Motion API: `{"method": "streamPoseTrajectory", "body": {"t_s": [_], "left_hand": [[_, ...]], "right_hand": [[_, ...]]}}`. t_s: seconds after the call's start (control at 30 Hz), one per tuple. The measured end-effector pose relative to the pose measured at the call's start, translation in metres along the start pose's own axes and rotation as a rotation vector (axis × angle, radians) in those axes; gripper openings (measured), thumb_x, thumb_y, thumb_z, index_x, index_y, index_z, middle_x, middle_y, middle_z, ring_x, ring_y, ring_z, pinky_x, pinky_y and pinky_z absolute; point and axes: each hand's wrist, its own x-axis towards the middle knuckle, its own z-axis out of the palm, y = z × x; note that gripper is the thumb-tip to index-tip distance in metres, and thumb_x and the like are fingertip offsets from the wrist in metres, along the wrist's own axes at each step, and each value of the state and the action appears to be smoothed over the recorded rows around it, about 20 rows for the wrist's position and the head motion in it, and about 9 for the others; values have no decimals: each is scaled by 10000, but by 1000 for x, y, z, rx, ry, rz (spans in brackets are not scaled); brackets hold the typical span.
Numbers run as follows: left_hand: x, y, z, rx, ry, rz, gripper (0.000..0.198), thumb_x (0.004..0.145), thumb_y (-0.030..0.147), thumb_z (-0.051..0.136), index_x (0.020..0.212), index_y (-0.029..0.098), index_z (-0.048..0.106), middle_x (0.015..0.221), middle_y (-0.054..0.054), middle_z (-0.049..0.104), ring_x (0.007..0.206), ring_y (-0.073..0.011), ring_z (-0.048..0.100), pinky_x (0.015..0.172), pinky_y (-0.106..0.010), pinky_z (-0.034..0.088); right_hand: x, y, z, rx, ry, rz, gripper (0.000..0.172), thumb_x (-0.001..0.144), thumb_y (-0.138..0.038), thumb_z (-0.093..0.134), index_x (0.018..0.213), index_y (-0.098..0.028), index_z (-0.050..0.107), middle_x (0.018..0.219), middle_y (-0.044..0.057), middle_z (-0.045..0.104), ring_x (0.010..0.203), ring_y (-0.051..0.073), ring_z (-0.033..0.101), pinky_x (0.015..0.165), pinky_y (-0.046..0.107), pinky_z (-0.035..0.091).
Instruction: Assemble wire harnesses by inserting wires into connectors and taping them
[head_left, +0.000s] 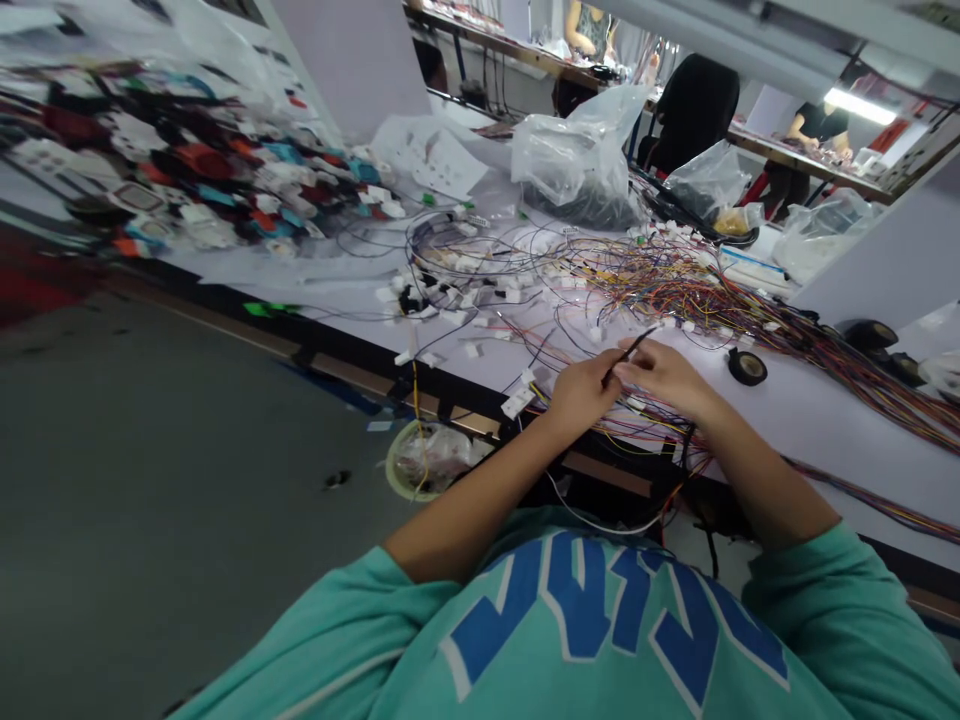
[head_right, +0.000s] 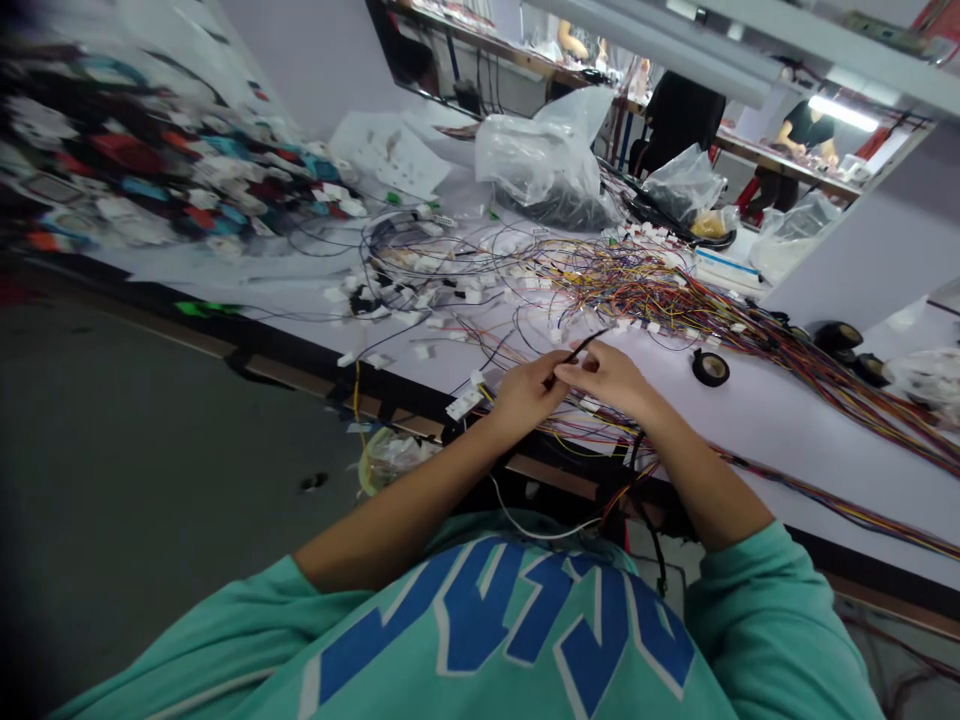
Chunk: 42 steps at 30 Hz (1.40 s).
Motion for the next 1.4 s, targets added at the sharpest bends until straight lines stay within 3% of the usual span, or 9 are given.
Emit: {"method": "streamPoseTrajectory", "body": {"t_s": [0.1, 0.23, 0.3, 0.47, 0.77, 0.97, 1.2, 1.3, 1.4], "left_hand": [[2, -4, -2, -125, -2, -5, 239, 727, 168, 419, 861, 160, 617, 561, 31, 499, 540, -111, 453, 541, -215, 312], [5, -10, -6, -393, -98, 31, 168, 749, 248, 453, 723, 147, 586, 524, 59, 414, 500, -75, 368, 508, -190, 285], [4, -11, -6, -412, -61, -8, 175, 748, 286, 490, 757, 144, 591, 523, 61, 428, 492, -74, 372, 501, -192, 282], [-2, -3, -4, -52, 92, -68, 196, 788, 323, 506, 786, 158, 611, 648, -4, 592, 626, -121, 525, 582, -218, 324], [-5, 9, -9, 290, -35, -125, 328, 858, 343, 367, 841, 133, 618, 777, -100, 659, 763, -215, 604, 573, -271, 303], [0, 2, -11, -197, -41, -195, 199, 748, 238, 436, 672, 150, 597, 568, -2, 583, 567, -130, 532, 513, -228, 321], [10, -1, -9, -890, -84, -496, 142, 637, 134, 478, 504, 162, 436, 391, 76, 400, 288, -36, 307, 347, -194, 210], [15, -1, -13, -1027, -172, -576, 218, 672, 168, 515, 470, 151, 434, 385, 59, 421, 265, -22, 305, 315, -184, 187], [17, -5, -15, -967, -226, -554, 320, 739, 286, 536, 462, 144, 460, 316, 47, 401, 244, -32, 312, 295, -174, 170]], "right_hand": [[8, -5, 14, 185, 178, -45, 304, 778, -413, 479, 890, -151, 586, 619, -17, 568, 596, 114, 523, 595, 235, 399], [4, -3, 13, 281, 228, -106, 226, 768, -402, 482, 747, -181, 523, 591, -23, 547, 570, 107, 502, 579, 232, 401], [1, -1, 12, 310, 247, -97, 222, 760, -406, 490, 734, -186, 503, 608, -19, 555, 552, 104, 502, 561, 233, 406], [-4, 1, 18, 309, 317, -38, 199, 766, -375, 503, 698, -188, 503, 604, -7, 589, 566, 115, 541, 577, 244, 435], [-7, -8, 21, 54, 407, -14, 196, 762, -290, 517, 610, -178, 570, 689, 25, 643, 617, 122, 573, 608, 239, 437], [-6, -13, 28, -17, 323, -108, 221, 809, -324, 485, 703, -190, 625, 782, 37, 669, 771, 148, 610, 739, 264, 456], [-2, 1, 23, -115, 145, -169, 262, 791, -289, 521, 1005, -157, 595, 982, 78, 640, 877, 169, 576, 759, 282, 436], [-4, 4, 21, -304, 62, -110, 209, 834, -244, 453, 867, -142, 633, 815, 74, 635, 786, 168, 564, 702, 264, 411], [-7, 1, 23, -423, 104, -84, 248, 856, -229, 411, 826, -153, 644, 807, 78, 625, 811, 175, 556, 695, 253, 392]]}}
